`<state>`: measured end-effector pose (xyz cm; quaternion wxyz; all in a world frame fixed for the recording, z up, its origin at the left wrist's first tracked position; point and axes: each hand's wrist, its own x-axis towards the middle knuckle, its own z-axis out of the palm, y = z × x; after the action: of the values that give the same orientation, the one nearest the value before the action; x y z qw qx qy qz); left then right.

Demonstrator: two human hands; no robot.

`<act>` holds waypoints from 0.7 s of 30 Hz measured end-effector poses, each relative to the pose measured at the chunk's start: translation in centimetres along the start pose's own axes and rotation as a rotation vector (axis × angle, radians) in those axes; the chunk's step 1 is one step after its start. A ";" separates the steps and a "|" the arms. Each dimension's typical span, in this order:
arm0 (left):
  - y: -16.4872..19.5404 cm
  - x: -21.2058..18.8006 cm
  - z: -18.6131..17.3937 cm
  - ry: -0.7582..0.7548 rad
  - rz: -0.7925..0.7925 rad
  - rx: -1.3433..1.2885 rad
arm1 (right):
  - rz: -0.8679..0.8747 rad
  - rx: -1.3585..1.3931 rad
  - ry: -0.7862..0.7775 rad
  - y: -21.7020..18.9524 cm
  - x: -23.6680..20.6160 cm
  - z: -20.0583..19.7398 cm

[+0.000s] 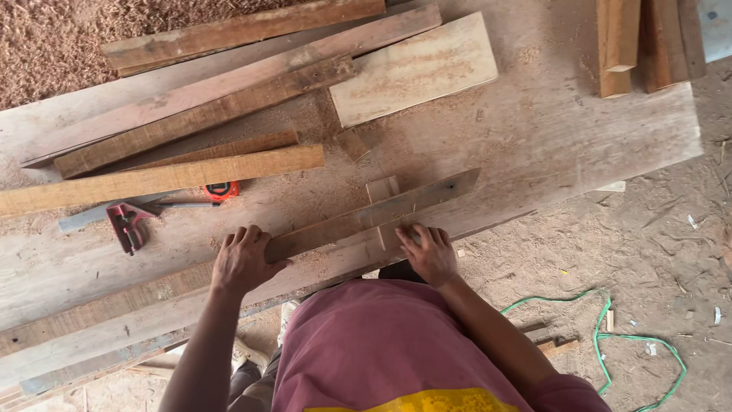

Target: The person positions several wooden planks on a workbench and uses a cordless circular saw to cut them into shorter pieces. The person repeatedly aligns the wood, makes cuts, and sets the cut pieces aside.

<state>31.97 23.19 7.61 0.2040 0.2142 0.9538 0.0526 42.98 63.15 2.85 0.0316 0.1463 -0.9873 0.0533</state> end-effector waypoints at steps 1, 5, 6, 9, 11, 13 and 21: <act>-0.6 -0.4 0.1 0.022 0.002 0.002 | 0.015 -0.010 -0.012 0.0 -0.1 0.1; -2.1 -1.5 -0.2 0.007 -0.048 0.041 | 0.094 0.028 0.002 -0.1 -0.7 0.4; -2.1 -1.7 -0.5 -0.031 -0.076 0.057 | 0.094 0.021 0.009 -0.1 -0.8 0.4; -0.7 -1.3 -2.0 -0.050 -0.127 0.001 | 0.115 0.031 0.002 -0.2 -0.8 0.1; 2.2 -0.3 -2.7 -0.073 -0.167 -0.103 | 0.125 0.057 0.024 -0.4 -0.6 0.0; 6.5 1.5 -2.8 -0.090 -0.126 -0.159 | 0.117 0.096 0.076 -0.5 -0.2 0.0; 17.8 12.0 0.9 -0.168 0.037 -0.247 | 0.108 0.068 0.018 0.7 0.6 1.6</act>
<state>29.33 44.39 5.70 0.3069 0.2085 0.9156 0.1552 42.11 63.45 1.23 0.0324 0.0935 -0.9910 0.0899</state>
